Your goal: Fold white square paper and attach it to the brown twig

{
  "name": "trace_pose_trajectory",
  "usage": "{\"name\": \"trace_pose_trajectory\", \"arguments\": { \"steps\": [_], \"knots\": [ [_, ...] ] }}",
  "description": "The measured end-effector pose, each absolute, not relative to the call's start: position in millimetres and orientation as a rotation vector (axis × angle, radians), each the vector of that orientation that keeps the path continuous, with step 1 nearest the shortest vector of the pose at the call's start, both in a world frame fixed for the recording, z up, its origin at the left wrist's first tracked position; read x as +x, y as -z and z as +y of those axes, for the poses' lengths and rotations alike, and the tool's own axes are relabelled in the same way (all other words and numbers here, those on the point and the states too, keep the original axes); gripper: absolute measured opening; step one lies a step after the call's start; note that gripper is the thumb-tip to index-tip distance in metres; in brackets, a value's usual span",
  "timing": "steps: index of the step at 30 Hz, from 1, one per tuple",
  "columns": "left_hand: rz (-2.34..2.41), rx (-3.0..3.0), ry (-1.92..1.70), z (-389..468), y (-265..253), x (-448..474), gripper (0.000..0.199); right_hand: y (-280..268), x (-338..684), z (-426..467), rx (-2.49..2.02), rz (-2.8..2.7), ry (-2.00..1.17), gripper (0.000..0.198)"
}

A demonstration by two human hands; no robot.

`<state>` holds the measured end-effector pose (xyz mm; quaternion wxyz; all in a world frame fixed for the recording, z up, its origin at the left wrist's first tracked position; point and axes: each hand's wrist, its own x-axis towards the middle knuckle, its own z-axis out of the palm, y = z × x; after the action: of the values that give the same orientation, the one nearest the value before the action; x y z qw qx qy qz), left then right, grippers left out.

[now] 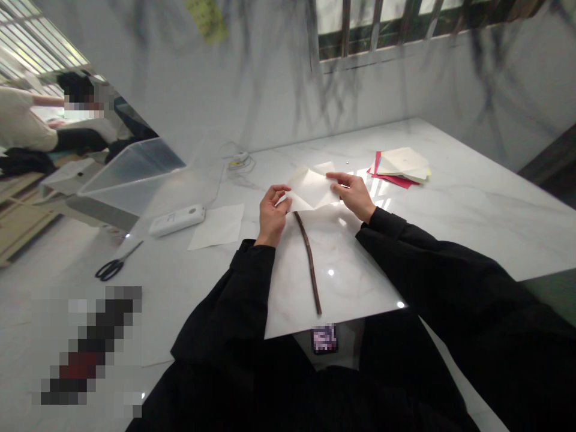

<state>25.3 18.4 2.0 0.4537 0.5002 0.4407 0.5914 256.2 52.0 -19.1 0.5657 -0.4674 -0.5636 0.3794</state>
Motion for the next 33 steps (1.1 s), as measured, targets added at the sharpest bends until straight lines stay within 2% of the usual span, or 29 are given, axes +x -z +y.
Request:
{"name": "trace_pose_trajectory", "arguments": {
  "steps": [2,3,8,12,20,26,33],
  "knots": [
    [1.147,1.332,-1.463,20.2,1.2,24.1,0.012,18.1,255.5,50.5,-1.073,-1.323,-0.945,0.046],
    [1.158,1.352,-1.464,21.1,2.8,23.6,0.011,17.5,254.7,49.4,-1.051,-1.330,-0.974,0.047],
    [1.085,1.200,-1.488,24.6,5.4,21.0,0.039,14.7,251.1,44.1,-0.960,-1.370,-1.067,0.050],
    [1.042,1.027,-1.462,25.3,2.8,18.6,0.046,13.5,250.9,43.5,-0.964,-1.331,-1.108,0.048],
    [0.990,0.821,-1.425,26.7,-1.6,16.0,0.047,7.6,252.5,41.5,-0.999,-1.246,-1.207,0.047],
    [0.913,0.859,-1.390,31.0,2.1,9.7,0.041,4.4,253.6,38.9,-0.970,-1.193,-1.259,0.044],
    [0.875,0.872,-1.373,34.1,5.7,4.7,0.039,3.4,255.1,38.1,-0.969,-1.231,-1.253,0.049]
  ]
}}
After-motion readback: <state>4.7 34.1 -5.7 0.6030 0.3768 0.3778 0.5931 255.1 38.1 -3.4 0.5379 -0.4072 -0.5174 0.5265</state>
